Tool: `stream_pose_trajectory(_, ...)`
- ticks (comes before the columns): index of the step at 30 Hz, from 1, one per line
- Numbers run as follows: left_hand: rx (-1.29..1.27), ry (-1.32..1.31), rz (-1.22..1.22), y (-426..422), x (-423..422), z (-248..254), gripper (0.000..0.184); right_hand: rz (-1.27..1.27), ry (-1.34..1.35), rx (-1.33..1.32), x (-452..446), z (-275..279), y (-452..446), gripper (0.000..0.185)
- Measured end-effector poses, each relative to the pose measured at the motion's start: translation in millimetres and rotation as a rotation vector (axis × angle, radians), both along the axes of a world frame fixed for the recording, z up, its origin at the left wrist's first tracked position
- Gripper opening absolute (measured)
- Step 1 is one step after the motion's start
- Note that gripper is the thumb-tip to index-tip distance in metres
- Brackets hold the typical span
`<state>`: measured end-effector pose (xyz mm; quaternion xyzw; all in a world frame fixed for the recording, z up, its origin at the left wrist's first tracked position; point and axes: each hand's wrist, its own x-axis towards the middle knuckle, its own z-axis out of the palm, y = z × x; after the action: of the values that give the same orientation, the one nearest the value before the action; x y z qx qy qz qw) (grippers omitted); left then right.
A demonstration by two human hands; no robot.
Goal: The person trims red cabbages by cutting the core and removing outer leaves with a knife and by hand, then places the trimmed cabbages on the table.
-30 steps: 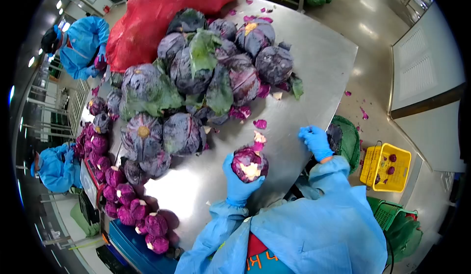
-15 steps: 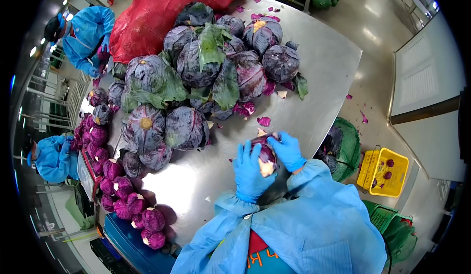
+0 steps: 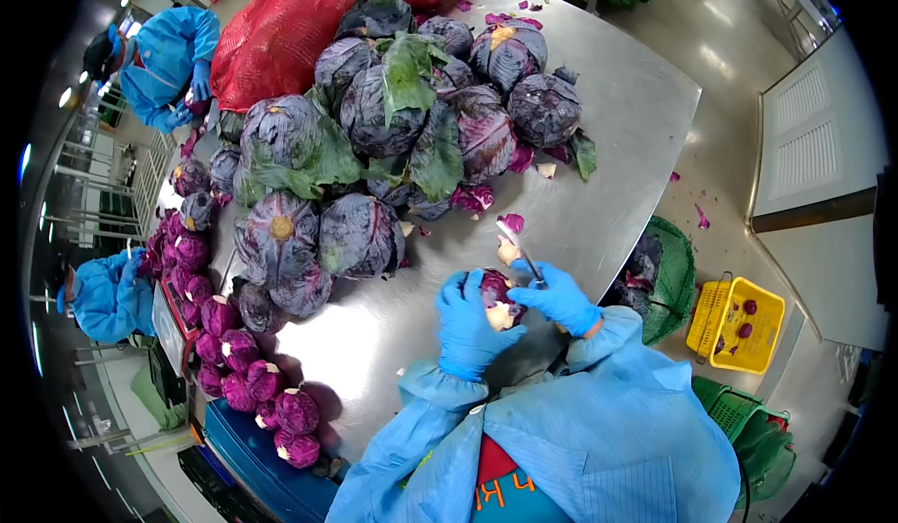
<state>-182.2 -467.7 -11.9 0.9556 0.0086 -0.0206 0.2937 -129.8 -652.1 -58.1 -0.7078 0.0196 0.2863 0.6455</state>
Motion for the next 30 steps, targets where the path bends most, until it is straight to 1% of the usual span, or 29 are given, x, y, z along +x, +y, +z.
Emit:
stream_pose_trajectory(2, 0.000, 0.016, -0.008, -1.9, 2.3, 3.6, 0.107, 0.093, 0.235, 0.095, 11.3, 11.5, 11.2, 0.049)
stream_pose_trajectory(4, -0.018, 0.009, -0.010, -4.8, 4.4, 6.9, 0.103, 0.134, 0.276, 0.145, 20.4, 9.0, 6.1, 0.048)
stream_pose_trajectory(6, 0.038, -0.020, -0.003, -11.9, 6.5, 6.6, 0.103, 0.182, 0.291, 0.138, 26.1, 5.2, -0.3, 0.047)
stream_pose_trajectory(9, 0.055, -0.009, -0.001, -17.3, 12.1, 10.3, 0.103, 0.153, 0.150, 0.031, 23.8, -6.8, -0.6, 0.044)
stream_pose_trajectory(10, 0.052, 0.012, 0.000, -17.4, 11.5, 11.7, 0.103, 0.148, -0.187, -0.135, 20.8, -15.2, 5.0, 0.037)
stream_pose_trajectory(13, 0.051, -0.007, -0.027, -14.4, 6.2, 8.8, 0.103, 0.129, -0.441, -0.419, 12.5, -23.3, 13.8, 0.028)
stream_pose_trajectory(16, 0.024, -0.040, -0.095, -3.6, 3.9, 4.2, 0.102, 0.062, -0.398, -0.328, 7.2, -11.1, 17.7, 0.024)
stream_pose_trajectory(19, -0.050, -0.079, -0.144, 1.8, 3.8, -1.4, 0.097, -0.022, -0.439, -0.350, 2.6, -13.1, 17.2, 0.021)
stream_pose_trajectory(21, -0.194, -0.189, -0.273, 15.3, -1.3, -5.5, 0.093, -0.126, -0.393, -0.488, 18.2, -34.8, -11.4, 0.021)
stream_pose_trajectory(22, -0.263, -0.244, -0.338, 21.2, -5.1, -8.1, 0.090, -0.111, -0.376, -0.579, 24.1, -64.7, -31.9, 0.020)
stream_pose_trajectory(24, -0.402, -0.311, -0.212, 22.8, -17.4, -21.1, 0.089, -0.058, -0.335, -0.661, 30.0, -58.5, -63.2, 0.022)
stream_pose_trajectory(25, -0.471, -0.304, -0.139, 24.5, -38.4, -26.9, 0.088, 0.005, -0.420, -0.673, 26.8, -66.7, -81.9, 0.022)
stream_pose_trajectory(26, -0.545, -0.261, -0.074, 26.9, -46.9, -32.9, 0.089, 0.103, -0.333, -0.817, 27.4, -44.2, -89.9, 0.022)
stream_pose_trajectory(27, -0.532, -0.277, -0.049, 27.5, -48.8, -33.9, 0.090, 0.062, -0.413, -0.967, 21.8, -31.9, -96.2, 0.021)
stream_pose_trajectory(29, -0.512, -0.306, 0.001, 26.1, -55.0, -36.0, 0.093, -0.021, -0.358, -1.100, 21.3, -29.0, -118.4, 0.026)
stream_pose_trajectory(30, -0.470, -0.279, -0.012, 24.7, -56.0, -33.5, 0.094, -0.077, -0.415, -1.051, 19.4, -19.2, -113.1, 0.030)
